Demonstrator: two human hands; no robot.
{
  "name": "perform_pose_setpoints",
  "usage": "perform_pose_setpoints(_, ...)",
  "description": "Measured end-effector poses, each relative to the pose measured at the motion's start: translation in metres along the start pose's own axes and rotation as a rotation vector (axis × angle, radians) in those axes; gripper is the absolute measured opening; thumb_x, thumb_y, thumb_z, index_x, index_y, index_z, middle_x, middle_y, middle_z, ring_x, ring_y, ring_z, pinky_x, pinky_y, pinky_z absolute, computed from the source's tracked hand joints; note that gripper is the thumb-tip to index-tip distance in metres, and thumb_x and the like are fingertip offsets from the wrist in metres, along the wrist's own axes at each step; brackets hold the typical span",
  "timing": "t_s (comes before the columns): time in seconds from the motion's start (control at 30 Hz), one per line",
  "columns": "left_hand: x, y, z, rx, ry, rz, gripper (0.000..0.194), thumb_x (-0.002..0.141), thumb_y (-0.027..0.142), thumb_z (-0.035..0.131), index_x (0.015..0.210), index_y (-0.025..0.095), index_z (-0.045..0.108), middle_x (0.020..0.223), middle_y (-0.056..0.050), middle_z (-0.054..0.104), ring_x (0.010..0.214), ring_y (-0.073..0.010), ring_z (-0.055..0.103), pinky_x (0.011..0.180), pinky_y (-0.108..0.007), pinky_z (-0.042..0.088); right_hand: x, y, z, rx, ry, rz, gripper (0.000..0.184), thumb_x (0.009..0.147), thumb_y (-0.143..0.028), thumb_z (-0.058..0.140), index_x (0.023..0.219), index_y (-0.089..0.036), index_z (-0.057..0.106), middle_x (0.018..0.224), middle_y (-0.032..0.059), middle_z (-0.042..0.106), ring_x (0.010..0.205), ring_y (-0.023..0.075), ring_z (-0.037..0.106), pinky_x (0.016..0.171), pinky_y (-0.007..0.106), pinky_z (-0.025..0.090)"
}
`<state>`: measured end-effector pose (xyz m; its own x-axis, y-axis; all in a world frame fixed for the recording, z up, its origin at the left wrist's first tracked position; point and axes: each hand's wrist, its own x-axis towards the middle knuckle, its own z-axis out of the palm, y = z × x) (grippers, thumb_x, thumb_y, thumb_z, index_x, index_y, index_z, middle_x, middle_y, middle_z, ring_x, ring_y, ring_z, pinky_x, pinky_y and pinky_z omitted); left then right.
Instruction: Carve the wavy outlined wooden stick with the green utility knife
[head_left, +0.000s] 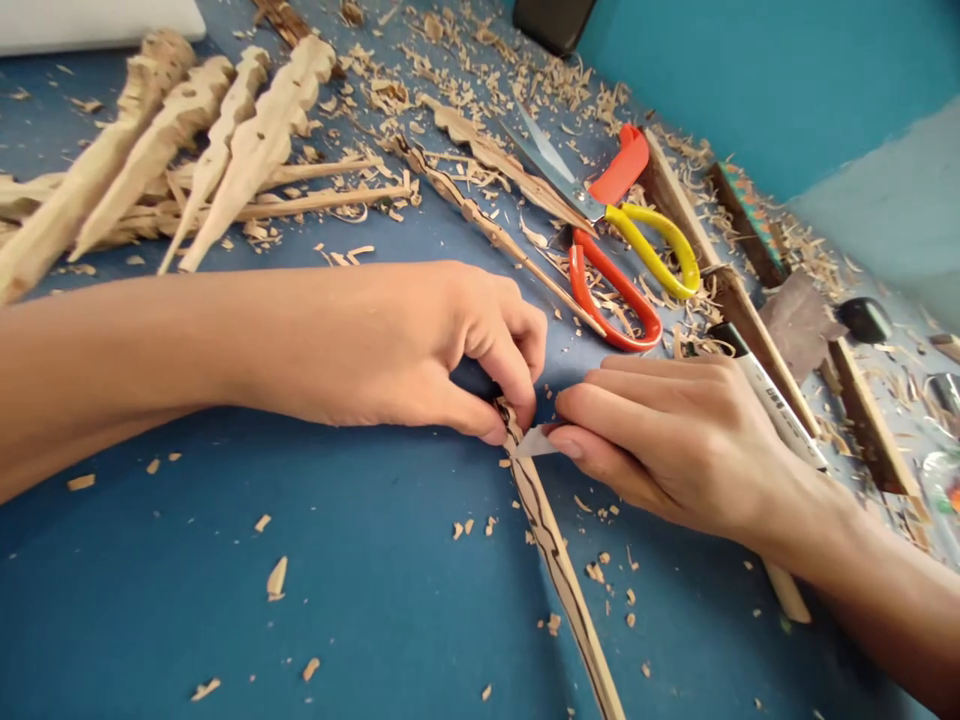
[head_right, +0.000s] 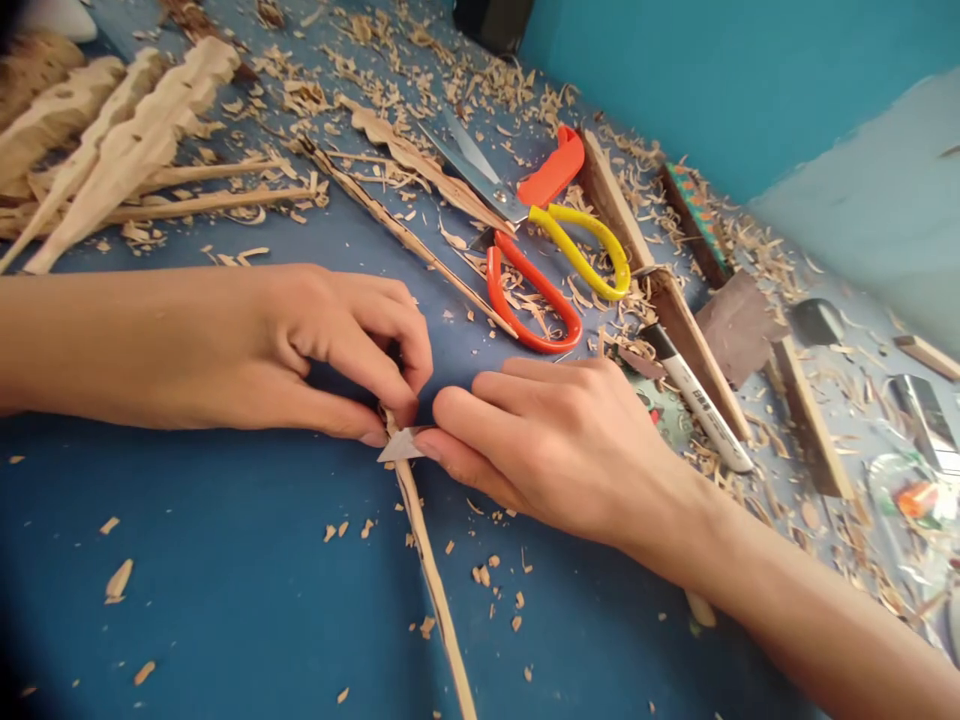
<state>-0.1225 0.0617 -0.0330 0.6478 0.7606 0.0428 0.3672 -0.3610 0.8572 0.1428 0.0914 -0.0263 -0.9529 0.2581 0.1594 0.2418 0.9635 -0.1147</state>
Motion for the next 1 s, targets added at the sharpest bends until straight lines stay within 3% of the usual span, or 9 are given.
perform_pose_setpoints(0.17, 0.000, -0.006, 0.002, 0.080, -0.014, 0.040, 0.012, 0.092, 0.020, 0.083, 0.082, 0.023, 0.090, 0.098, -0.002, 0.081, 0.095, -0.0192, 0.068, 0.088, -0.022, 0.046, -0.001, 0.001, 0.003, 0.010, -0.003, 0.043, 0.044, 0.122, -0.042, 0.043, 0.086, -0.024, 0.060, 0.070, -0.0037, 0.051, 0.060, 0.0140, 0.045, 0.060, 0.034, 0.033)
perform_pose_setpoints(0.37, 0.000, -0.011, 0.004, 0.114, 0.016, 0.180, 0.014, 0.094, 0.018, 0.082, 0.089, 0.027, 0.091, 0.092, 0.003, 0.077, 0.092, -0.0133, 0.067, 0.087, -0.018, 0.044, -0.006, -0.004, -0.013, -0.024, 0.030, 0.014, 0.042, 0.122, -0.046, 0.043, 0.091, -0.024, 0.063, 0.083, -0.0001, 0.065, 0.061, 0.0138, 0.047, 0.058, 0.035, 0.034)
perform_pose_setpoints(0.5, 0.001, -0.011, 0.004, 0.020, 0.052, 0.146, 0.016, 0.092, 0.019, 0.080, 0.086, 0.029, 0.091, 0.089, 0.002, 0.077, 0.091, -0.0140, 0.066, 0.087, -0.018, 0.044, -0.010, -0.013, -0.019, -0.139, 0.046, -0.056, 0.026, 0.118, -0.042, 0.054, 0.102, -0.026, 0.066, 0.083, 0.0012, 0.062, 0.065, 0.0183, 0.048, 0.063, 0.038, 0.037)
perform_pose_setpoints(0.6, 0.001, -0.011, 0.002, 0.021, 0.037, 0.128, 0.019, 0.094, 0.018, 0.077, 0.087, 0.029, 0.091, 0.092, 0.002, 0.078, 0.094, -0.0154, 0.065, 0.087, -0.019, 0.044, -0.013, -0.021, -0.017, -0.191, 0.048, -0.050, 0.026, 0.117, -0.038, 0.049, 0.114, -0.022, 0.069, 0.090, 0.0062, 0.064, 0.072, 0.0224, 0.052, 0.070, 0.042, 0.044)
perform_pose_setpoints(0.73, 0.002, -0.014, 0.003, 0.084, -0.016, 0.130, 0.021, 0.097, 0.017, 0.075, 0.090, 0.027, 0.091, 0.096, 0.001, 0.079, 0.096, -0.0162, 0.065, 0.089, -0.018, 0.043, -0.017, -0.029, -0.012, -0.281, -0.045, -0.049, 0.022, 0.109, -0.017, 0.050, 0.103, -0.018, 0.071, 0.093, 0.0106, 0.067, 0.076, 0.0249, 0.056, 0.073, 0.045, 0.046)
perform_pose_setpoints(0.83, 0.000, -0.014, 0.005, 0.044, 0.010, 0.074, 0.013, 0.093, 0.021, 0.079, 0.085, 0.024, 0.089, 0.093, 0.000, 0.077, 0.093, -0.0193, 0.063, 0.090, -0.021, 0.045, -0.020, -0.029, -0.010, -0.287, -0.066, -0.083, 0.016, 0.108, -0.015, 0.054, 0.104, -0.018, 0.069, 0.096, 0.0110, 0.071, 0.080, 0.0260, 0.062, 0.074, 0.045, 0.048)
perform_pose_setpoints(1.0, -0.008, 0.013, -0.003, -0.146, 0.125, 0.003, 0.009, 0.096, 0.020, 0.076, 0.092, 0.019, 0.084, 0.097, 0.000, 0.077, 0.091, -0.0172, 0.065, 0.088, -0.022, 0.051, -0.024, -0.026, -0.019, -0.173, 0.132, -0.068, 0.011, 0.109, -0.014, 0.054, 0.115, -0.017, 0.063, 0.099, 0.0106, 0.069, 0.079, 0.0237, 0.061, 0.069, 0.040, 0.050)
